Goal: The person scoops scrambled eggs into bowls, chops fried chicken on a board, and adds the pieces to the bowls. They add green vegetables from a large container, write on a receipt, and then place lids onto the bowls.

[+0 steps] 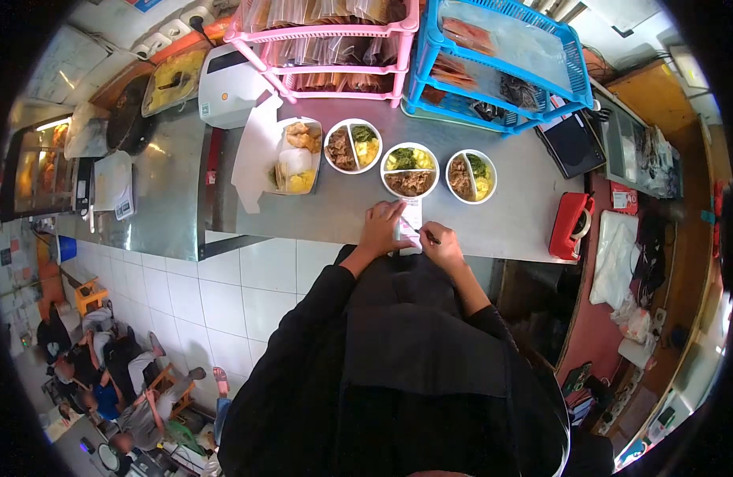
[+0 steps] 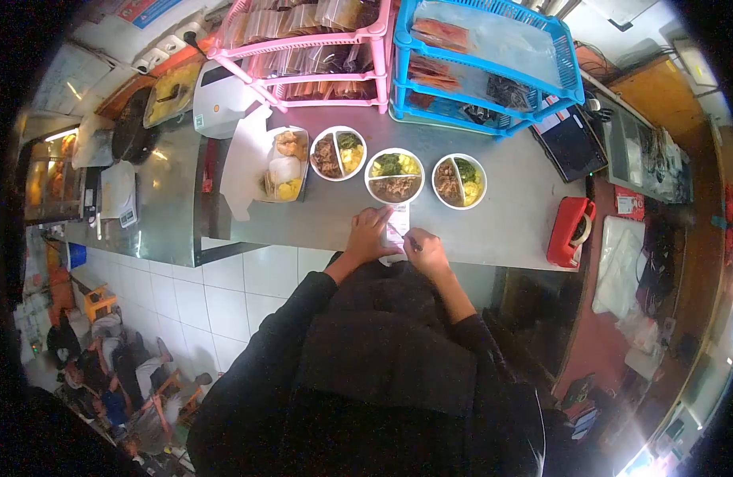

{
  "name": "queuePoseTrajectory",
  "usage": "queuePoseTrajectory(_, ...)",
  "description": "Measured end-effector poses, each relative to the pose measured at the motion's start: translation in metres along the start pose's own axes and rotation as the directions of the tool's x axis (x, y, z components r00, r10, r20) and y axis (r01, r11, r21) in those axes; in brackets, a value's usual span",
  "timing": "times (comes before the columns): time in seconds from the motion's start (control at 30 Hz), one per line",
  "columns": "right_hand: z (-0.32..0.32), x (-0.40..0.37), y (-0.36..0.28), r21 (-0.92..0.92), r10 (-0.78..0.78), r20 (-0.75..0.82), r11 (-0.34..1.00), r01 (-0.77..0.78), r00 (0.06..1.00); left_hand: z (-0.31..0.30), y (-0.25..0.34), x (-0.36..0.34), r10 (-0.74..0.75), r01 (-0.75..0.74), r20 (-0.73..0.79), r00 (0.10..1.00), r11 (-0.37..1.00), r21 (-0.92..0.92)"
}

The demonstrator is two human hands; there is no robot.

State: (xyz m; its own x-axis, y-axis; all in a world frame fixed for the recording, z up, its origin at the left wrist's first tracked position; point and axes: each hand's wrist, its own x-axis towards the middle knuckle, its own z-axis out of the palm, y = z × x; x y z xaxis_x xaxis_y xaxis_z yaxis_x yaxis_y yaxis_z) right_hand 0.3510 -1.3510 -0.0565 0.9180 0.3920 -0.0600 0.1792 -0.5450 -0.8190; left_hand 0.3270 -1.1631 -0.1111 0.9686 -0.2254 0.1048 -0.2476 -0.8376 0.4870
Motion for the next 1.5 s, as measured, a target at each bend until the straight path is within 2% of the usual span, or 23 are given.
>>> queuePoseTrajectory(0.6,-0.002,-0.002,-0.001,0.028,0.001,0.015,1.000,-0.001,1.000,0.002,0.000,-0.001,-0.002,0.002,0.004,1.000,1.000,0.011)
queuePoseTrajectory(0.7,-0.002,-0.003,-0.002,0.038,0.014,0.018,0.999,-0.014,1.000,-0.004,0.003,-0.001,0.023,-0.021,-0.045,0.999,0.999,0.034)
queuePoseTrajectory(0.8,0.002,-0.004,0.003,0.047,-0.007,-0.011,0.999,0.007,1.000,0.002,0.000,-0.001,-0.006,0.006,0.006,1.000,1.000,0.028)
queuePoseTrajectory(1.2,0.004,-0.004,0.007,0.002,-0.008,-0.002,1.000,0.008,1.000,-0.006,0.004,-0.001,0.017,-0.015,-0.035,0.999,0.999,0.037)
queuePoseTrajectory(1.5,0.001,-0.005,0.003,0.034,0.023,0.006,0.999,-0.023,1.000,0.000,0.001,-0.002,0.015,-0.015,-0.021,1.000,1.000,0.027)
